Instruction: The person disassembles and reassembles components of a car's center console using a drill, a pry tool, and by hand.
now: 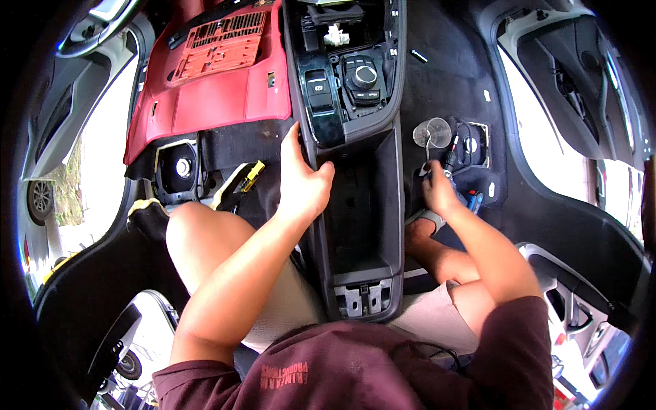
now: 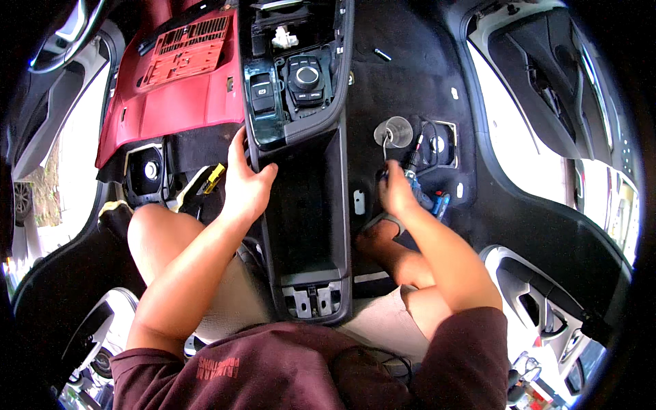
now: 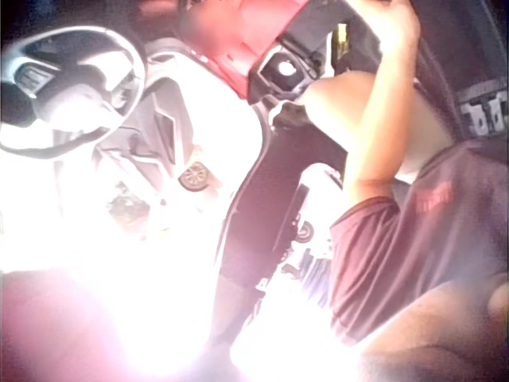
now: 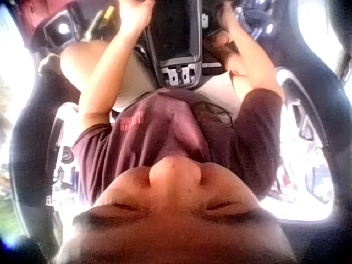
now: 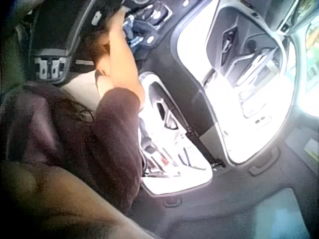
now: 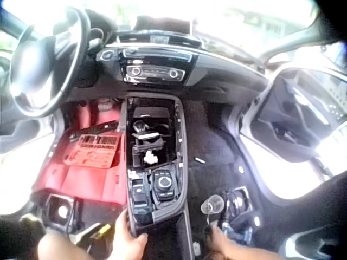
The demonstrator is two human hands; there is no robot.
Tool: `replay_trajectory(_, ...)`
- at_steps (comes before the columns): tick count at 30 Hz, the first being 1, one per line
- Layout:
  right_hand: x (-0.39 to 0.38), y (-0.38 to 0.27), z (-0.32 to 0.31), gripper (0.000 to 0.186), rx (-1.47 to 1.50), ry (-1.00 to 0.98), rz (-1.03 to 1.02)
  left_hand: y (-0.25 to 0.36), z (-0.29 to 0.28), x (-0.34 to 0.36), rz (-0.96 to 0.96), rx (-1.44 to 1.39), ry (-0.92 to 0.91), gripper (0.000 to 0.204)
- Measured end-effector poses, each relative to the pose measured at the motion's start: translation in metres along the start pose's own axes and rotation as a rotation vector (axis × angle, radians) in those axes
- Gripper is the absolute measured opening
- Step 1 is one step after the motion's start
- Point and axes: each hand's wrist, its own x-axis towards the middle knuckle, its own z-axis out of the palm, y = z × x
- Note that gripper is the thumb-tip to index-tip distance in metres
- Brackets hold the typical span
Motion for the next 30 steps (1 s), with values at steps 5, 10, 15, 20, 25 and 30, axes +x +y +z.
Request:
replay_trajectory(5, -0.026, -0.183, -0.117, 0.038, 0.853, -0.083, 0.357, -0.026, -0.005, 0.002, -0.034, -0.09, 0.012, 0.088)
replay_trajectory(10, -0.081, -0.282, -0.087, 0.026, 1.151, -0.145, 0.335, 0.009, -0.038, 0.024, 0.028, 0.116, -0.105, 0.087)
replay_trajectory(15, -0.073, -0.292, 0.003, 0.019, 0.835, -0.102, 0.238, 0.025, -0.06, 0.042, 0.42, 0.471, -0.102, 0.076)
replay_trajectory(20, -0.054, -0.288, 0.026, 0.015, 0.623, -0.008, 0.235, 0.016, -0.063, 0.043, 0.521, 0.579, -0.091, 0.067)
replay_trajectory(25, -0.044, -0.287, 0.033, 0.016, 0.51, 0.077, 0.122, 0.014, -0.062, 0.037, 0.574, 0.6, -0.064, 0.063)
replay_trajectory(30, -0.042, -0.29, 0.041, 0.034, 0.575, 0.071, 0.115, 0.016, -0.064, 0.039, 0.547, 0.566, -0.093, 0.062)
